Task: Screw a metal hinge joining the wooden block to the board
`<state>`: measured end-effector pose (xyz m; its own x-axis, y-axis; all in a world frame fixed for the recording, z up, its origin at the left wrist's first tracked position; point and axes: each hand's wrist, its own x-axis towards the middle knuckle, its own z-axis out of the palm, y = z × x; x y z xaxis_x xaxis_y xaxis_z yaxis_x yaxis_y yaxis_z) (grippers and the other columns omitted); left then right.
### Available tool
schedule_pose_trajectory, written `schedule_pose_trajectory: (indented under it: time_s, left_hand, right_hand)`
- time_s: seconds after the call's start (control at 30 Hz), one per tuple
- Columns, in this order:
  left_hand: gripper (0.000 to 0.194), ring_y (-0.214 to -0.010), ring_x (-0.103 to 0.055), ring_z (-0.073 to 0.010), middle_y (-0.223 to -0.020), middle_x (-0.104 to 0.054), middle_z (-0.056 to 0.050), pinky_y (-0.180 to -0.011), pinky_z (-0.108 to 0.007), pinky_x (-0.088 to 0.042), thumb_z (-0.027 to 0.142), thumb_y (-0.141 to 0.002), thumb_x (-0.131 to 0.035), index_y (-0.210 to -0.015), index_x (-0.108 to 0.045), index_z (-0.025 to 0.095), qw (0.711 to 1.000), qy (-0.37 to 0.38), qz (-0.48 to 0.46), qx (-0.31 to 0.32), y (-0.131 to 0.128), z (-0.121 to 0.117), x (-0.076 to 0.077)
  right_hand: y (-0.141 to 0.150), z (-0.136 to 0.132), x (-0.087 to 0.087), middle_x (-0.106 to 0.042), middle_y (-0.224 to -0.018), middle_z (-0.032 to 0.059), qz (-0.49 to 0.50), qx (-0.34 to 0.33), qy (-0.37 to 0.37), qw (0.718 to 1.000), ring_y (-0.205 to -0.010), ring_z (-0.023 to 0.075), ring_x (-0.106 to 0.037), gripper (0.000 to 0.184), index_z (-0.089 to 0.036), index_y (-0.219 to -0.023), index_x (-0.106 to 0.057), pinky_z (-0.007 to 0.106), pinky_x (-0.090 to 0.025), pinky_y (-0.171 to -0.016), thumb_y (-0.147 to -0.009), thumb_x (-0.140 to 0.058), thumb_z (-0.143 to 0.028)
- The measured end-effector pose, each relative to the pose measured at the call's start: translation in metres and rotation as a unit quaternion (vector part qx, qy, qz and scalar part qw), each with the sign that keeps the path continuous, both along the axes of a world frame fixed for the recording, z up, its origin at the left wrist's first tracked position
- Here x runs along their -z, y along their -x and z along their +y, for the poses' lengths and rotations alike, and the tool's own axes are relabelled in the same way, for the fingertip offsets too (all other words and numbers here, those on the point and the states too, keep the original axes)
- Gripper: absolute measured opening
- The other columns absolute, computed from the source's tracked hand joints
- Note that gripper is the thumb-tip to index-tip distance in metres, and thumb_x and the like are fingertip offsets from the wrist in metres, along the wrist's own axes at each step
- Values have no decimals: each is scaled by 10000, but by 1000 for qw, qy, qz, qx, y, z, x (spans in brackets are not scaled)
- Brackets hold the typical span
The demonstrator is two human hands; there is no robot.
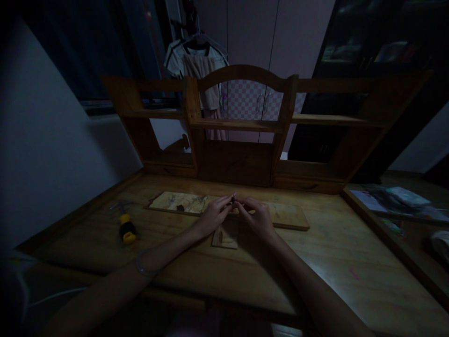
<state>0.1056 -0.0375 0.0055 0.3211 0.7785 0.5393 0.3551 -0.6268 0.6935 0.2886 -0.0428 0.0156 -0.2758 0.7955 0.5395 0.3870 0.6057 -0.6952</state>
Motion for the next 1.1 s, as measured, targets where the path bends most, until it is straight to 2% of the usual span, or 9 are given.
schedule_pose_trajectory:
  time_s: [0.17, 0.27, 0.37, 0.57, 0.73, 1.1]
  left_hand:
    - [514, -1000, -686, -213, -1158, -707, -90, -905, -330, -517, 247, -951, -505, -1456, -419, 218, 999, 27, 14, -11, 0, -2, -2]
    - [555, -978, -696, -199, -1119, -726, -57, -886, -309, -522, 236, -942, -519, -1477, -373, 249, 999, 40, 11, -17, 0, -4, -4]
    - [550, -1006, -691, -194, -1152, -716, -46, -903, -303, -516, 248, -940, -524, -1471, -383, 262, 999, 46, 3, -22, 0, -4, -5]
    - [543, -1072, -672, -194, -1186, -705, -49, -916, -294, -520, 270, -934, -540, -1460, -407, 250, 997, 72, -26, 16, -3, -6, -4]
    - [514, -1100, -661, -197, -1239, -681, -46, -963, -313, -505, 231, -932, -523, -1440, -443, 257, 997, 68, -24, 10, -2, -8, -6]
    - [518, -1065, -675, -200, -1188, -703, -55, -918, -306, -533, 273, -933, -539, -1442, -442, 256, 996, 81, -30, 7, -2, -7, -4]
  right_hand:
    - [1, 0, -1, -726, -944, 60, -20, 10, -30, 999, -803, 183, -674, 252, -221, -1029, -730, 307, -529, -736, -934, -547, -367]
    - [1, 0, -1, -726, -923, 47, -37, 26, -45, 998, -772, 168, -667, 239, -227, -1042, -726, 291, -515, -712, -934, -555, -354]
    - [0, 1, 0, -725, -883, 41, -48, 34, -61, 996, -739, 164, -659, 223, -223, -1021, -728, 290, -507, -697, -931, -561, -340]
    - [-1, 3, 1, -710, -822, 38, -56, 38, -87, 994, -698, 153, -643, 216, -206, -958, -728, 275, -490, -655, -933, -554, -332]
    - [-2, 1, -1, -699, -834, 28, -45, 20, -90, 995, -706, 140, -643, 233, -219, -1076, -712, 260, -491, -652, -919, -576, -326]
    - [-2, 1, 0, -697, -851, 26, -51, 8, -92, 994, -718, 136, -639, 204, -217, -1045, -715, 260, -489, -664, -915, -582, -300]
